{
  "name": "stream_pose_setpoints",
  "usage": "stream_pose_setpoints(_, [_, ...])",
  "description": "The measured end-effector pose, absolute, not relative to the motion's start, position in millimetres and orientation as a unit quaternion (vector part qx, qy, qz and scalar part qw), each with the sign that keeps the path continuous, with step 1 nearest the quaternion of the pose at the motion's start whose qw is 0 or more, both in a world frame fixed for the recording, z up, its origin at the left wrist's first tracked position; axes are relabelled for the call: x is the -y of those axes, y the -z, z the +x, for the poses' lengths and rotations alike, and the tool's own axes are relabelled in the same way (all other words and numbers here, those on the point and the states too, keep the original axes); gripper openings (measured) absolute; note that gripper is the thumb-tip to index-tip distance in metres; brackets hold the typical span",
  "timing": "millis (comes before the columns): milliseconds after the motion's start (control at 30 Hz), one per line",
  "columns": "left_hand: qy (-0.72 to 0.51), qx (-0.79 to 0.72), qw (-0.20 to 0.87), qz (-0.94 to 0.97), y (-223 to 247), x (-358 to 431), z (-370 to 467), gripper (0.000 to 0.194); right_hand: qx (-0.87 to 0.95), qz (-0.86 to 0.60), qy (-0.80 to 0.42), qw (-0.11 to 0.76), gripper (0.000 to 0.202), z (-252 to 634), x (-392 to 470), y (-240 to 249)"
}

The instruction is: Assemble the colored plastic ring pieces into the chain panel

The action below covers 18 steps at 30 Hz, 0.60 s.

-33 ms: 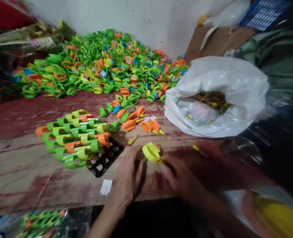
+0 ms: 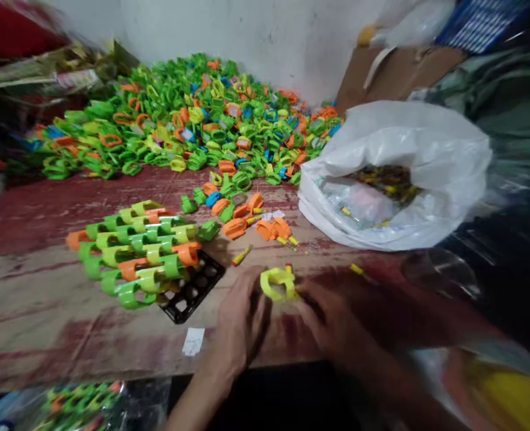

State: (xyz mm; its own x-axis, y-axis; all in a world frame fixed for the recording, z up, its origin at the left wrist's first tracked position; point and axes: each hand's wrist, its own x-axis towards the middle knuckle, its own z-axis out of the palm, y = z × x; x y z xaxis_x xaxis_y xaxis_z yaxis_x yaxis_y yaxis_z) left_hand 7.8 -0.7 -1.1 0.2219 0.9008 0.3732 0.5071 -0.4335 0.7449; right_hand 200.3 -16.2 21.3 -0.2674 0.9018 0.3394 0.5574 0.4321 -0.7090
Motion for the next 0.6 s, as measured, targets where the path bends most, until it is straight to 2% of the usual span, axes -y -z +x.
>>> stream_pose_setpoints(200, [-0.365, -0.45, 0.2, 0.79, 4.9, -6.3, 33.9, 0.036, 0.742, -0.531, 0.007, 0.41, 0.014, 246.0, 10.4, -5.5])
stream_pose_setpoints(433, [-0.395, -0.471, 0.234, 0.753, -1.1, -18.3, 29.5, 0.025, 0.7, -0.598, 0.141, 0.362, 0.032, 252.7, 12.7, 15.3])
stream_pose_setpoints(600, [-0.389, -0.391, 0.227, 0.803, -7.1, -34.5, 45.7, 0.034, 0.684, -0.616, 0.208, 0.331, 0.035, 250.8, 7.6, 15.1])
